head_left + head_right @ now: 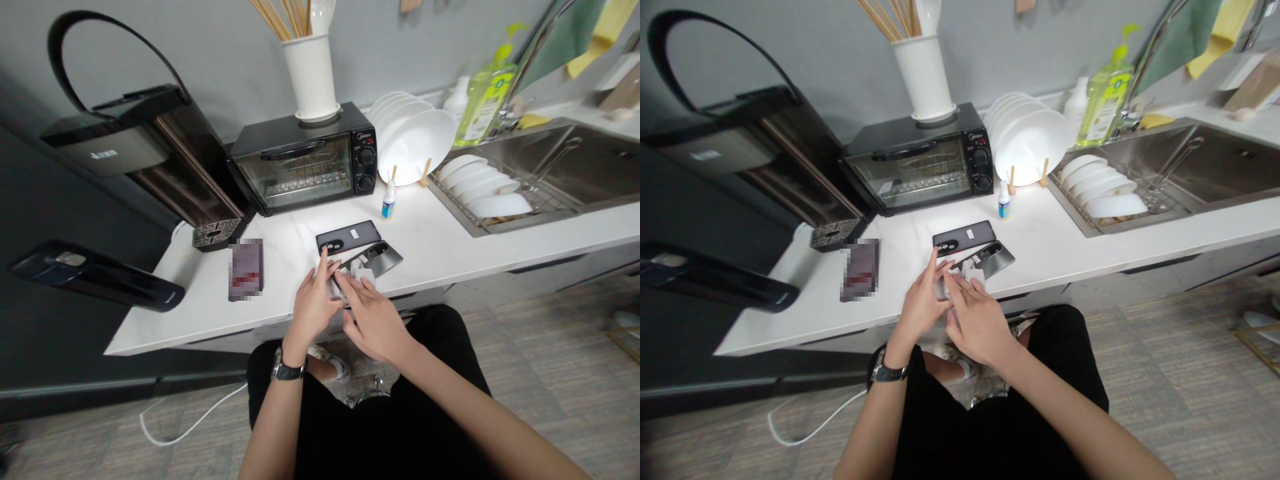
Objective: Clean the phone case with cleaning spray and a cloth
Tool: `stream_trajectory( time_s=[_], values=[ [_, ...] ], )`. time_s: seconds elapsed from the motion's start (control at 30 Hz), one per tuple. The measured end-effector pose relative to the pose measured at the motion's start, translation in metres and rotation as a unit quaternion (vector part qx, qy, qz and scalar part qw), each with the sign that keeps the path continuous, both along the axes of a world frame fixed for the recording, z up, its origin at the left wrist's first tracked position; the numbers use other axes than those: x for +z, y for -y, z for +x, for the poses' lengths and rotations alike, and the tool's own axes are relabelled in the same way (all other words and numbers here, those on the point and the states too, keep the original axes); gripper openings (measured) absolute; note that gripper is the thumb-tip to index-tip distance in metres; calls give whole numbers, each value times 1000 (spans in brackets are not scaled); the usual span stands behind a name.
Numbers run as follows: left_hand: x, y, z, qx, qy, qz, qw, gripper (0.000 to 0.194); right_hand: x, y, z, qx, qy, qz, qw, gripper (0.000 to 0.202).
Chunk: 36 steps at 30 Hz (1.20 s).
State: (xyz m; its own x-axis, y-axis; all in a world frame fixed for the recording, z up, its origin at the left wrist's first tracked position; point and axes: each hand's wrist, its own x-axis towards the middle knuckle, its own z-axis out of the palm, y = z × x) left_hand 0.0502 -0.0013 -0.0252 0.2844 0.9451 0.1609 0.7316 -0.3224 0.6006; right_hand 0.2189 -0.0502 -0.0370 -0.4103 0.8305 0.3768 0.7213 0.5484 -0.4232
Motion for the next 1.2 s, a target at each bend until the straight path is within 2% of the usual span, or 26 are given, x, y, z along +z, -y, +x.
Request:
stream_trajectory(
  time_s=[0.1, 0.23, 0.3, 0.37, 0.43, 0.53, 0.63, 0.73, 0.83, 0.93, 1.0, 1.1, 1.2],
  values=[
    [2, -2, 2, -5, 7, -1, 1000, 121, -5, -6, 36, -20, 23, 11, 999, 65],
    [3, -3, 3, -1, 9, -5, 1000, 122, -9, -37, 78, -116, 49, 35, 991, 69],
    [3, -3, 3, -3, 5, -2, 1000, 121, -8, -53, 84, -153, 54, 42, 986, 71],
    [3, -3, 3, -4, 3, 3, 1000, 120, -7, -60, 75, -164, 50, 45, 984, 71],
    [3, -2, 2, -7, -1, 6, 1000, 118, -5, -57, 52, -138, 38, 45, 989, 67],
    [0, -2, -2, -12, -11, 6, 1000, 111, -3, -38, 10, -42, 18, 34, 998, 62],
    [-3, -2, -5, -11, -25, 14, 1000, 110, 1, -20, -12, -9, -4, 17, 1000, 64],
    [-4, -3, -4, 7, -42, 25, 999, 111, 3, -12, -5, 8, -19, 12, 1000, 67],
    [-3, -3, -1, 23, -45, 20, 999, 117, 1, -10, 15, 30, -1, 21, 999, 67],
    [-1, -3, 1, 14, -31, 19, 999, 121, -6, -11, 37, 43, 31, 33, 998, 63],
    [1, -4, 1, 1, -18, 24, 1000, 122, -11, -16, 53, 1, 43, 39, 998, 60],
    [3, -4, 2, -5, -11, 22, 1000, 123, -14, -35, 73, -107, 46, 44, 992, 62],
    [5, -4, 3, 2, -13, 11, 1000, 122, -10, -53, 69, -152, 43, 43, 987, 67]
  ],
)
